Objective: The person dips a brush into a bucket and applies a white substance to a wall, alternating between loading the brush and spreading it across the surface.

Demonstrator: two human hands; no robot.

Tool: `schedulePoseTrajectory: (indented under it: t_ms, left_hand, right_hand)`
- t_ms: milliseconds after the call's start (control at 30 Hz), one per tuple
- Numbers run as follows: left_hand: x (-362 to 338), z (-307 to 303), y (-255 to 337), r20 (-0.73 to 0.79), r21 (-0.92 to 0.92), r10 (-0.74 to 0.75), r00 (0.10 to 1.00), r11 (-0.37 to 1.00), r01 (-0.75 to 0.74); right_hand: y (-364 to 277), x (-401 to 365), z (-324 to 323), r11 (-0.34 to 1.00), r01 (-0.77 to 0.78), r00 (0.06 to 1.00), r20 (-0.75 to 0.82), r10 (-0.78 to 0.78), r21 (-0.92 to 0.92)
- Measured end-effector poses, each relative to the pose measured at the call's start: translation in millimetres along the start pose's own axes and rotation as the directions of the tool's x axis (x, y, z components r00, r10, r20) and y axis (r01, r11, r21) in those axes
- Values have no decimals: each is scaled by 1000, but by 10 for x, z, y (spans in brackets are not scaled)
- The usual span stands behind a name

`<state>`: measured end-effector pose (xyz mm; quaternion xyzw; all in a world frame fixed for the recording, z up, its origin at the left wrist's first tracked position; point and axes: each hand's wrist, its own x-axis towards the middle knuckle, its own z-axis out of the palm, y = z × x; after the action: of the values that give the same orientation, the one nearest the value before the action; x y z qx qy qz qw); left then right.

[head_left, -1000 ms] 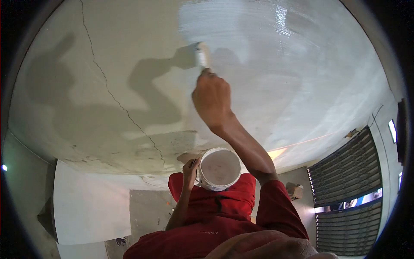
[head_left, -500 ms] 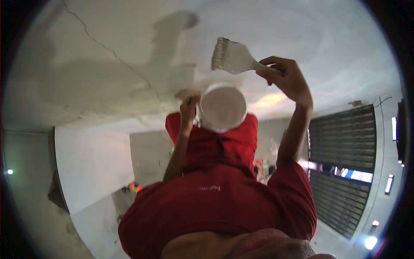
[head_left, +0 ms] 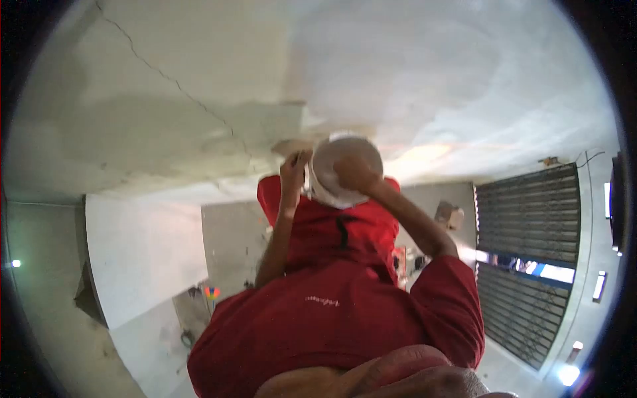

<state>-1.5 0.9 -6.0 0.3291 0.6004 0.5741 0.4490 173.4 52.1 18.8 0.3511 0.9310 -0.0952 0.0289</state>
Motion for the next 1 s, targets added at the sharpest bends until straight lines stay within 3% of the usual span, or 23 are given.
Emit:
schedulePoseTrajectory:
  t_ms: [67,167,233,300,333,367,400,467,500,567,700,800,933,1000]
  left_hand:
    - [-59,8,90,22,-43,-22,1000,999,23]
    - [-73,-7,160,64,-45,-116,991,992,119]
    - [-68,2,199,71,-45,-126,989,991,130]
    - [-79,-2,148,73,-82,-104,992,991,110]
    - [-98,0,191,72,-83,-84,994,993,89]
    - [-103,-7,187,65,-74,-91,994,993,96]
    - [-108,-12,179,58,-67,-101,993,992,105]
    - [-120,-9,232,57,-52,-132,990,989,135]
    - [-109,1,227,52,-58,-140,989,988,143]
    - [-90,-13,181,44,-59,-161,986,985,163]
    - [49,28,43,19,-65,-38,999,997,40]
    - [-51,1,122,14,-35,-128,992,991,129]
    - [-47,13,131,13,-12,-97,995,995,98]
    - [-50,-119,-70,41,-23,112,993,994,-111]
  right_hand:
    - [-65,-9,-165,1000,-18,998,66,18,1]
    - [-80,-190,-659,992,118,979,-162,-125,-49]
    - [-47,-416,-1397,943,203,973,-166,-162,265]
    - [-191,-963,-2410,887,159,926,-376,18,433]
    - [-315,-1262,-2804,916,78,852,-504,145,395]
    - [-601,-1552,-3114,948,-72,648,-708,280,309]
    - [-736,-1802,-3335,980,-91,501,-842,197,175]
    - [-821,-2164,-3584,968,-98,363,-914,-182,-232]
    - [-815,-2251,-3676,909,-100,381,-859,-341,-405]
    - [-749,-2317,-3782,811,-92,472,-742,-476,-578]
    - [-646,-2409,-3792,748,-99,536,-668,-516,-657]
    - [-624,-2443,-3858,732,-93,551,-647,-527,-675]
    - [-607,-2490,-3901,721,-95,561,-635,-531,-686]
    - [-551,-2527,-3910,729,-90,565,-638,-524,-679]
